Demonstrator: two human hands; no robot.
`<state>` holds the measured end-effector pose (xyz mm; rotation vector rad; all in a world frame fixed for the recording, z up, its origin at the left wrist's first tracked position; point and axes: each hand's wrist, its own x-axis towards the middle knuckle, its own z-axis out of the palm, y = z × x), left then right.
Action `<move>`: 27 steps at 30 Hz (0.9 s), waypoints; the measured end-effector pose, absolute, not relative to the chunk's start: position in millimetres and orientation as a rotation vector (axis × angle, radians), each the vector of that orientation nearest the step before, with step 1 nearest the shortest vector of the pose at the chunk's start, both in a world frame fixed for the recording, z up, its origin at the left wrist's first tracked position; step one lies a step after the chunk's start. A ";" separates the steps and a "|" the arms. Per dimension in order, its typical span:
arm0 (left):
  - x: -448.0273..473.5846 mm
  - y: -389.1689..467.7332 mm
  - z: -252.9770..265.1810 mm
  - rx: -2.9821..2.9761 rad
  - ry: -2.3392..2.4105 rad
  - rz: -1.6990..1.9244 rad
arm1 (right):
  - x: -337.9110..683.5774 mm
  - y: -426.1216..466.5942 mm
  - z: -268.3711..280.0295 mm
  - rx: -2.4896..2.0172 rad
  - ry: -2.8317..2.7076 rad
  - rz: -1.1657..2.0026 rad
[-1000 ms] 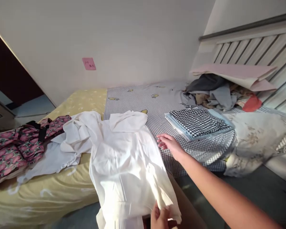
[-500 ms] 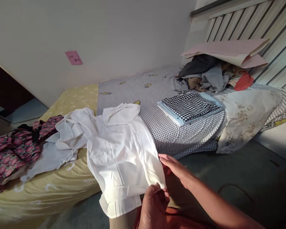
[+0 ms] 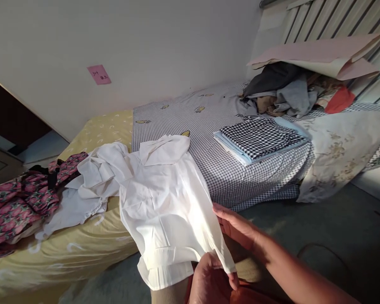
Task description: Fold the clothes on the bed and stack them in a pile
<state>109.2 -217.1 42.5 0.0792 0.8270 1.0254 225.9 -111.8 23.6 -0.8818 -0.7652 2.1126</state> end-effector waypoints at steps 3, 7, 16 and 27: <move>105.3 -216.0 45.0 0.106 0.818 1.045 | 223.0 -110.5 23.2 -0.891 -0.831 2.153; 96.1 -216.6 29.8 0.076 0.955 1.095 | 216.9 -109.7 11.5 -1.005 -0.748 2.158; 60.0 -242.8 1.7 0.791 1.858 1.335 | 244.3 -112.7 -14.6 -1.489 -1.003 1.574; 4.8 -258.2 -43.3 2.269 2.024 0.513 | 250.1 -116.4 -29.1 -1.700 -1.673 0.981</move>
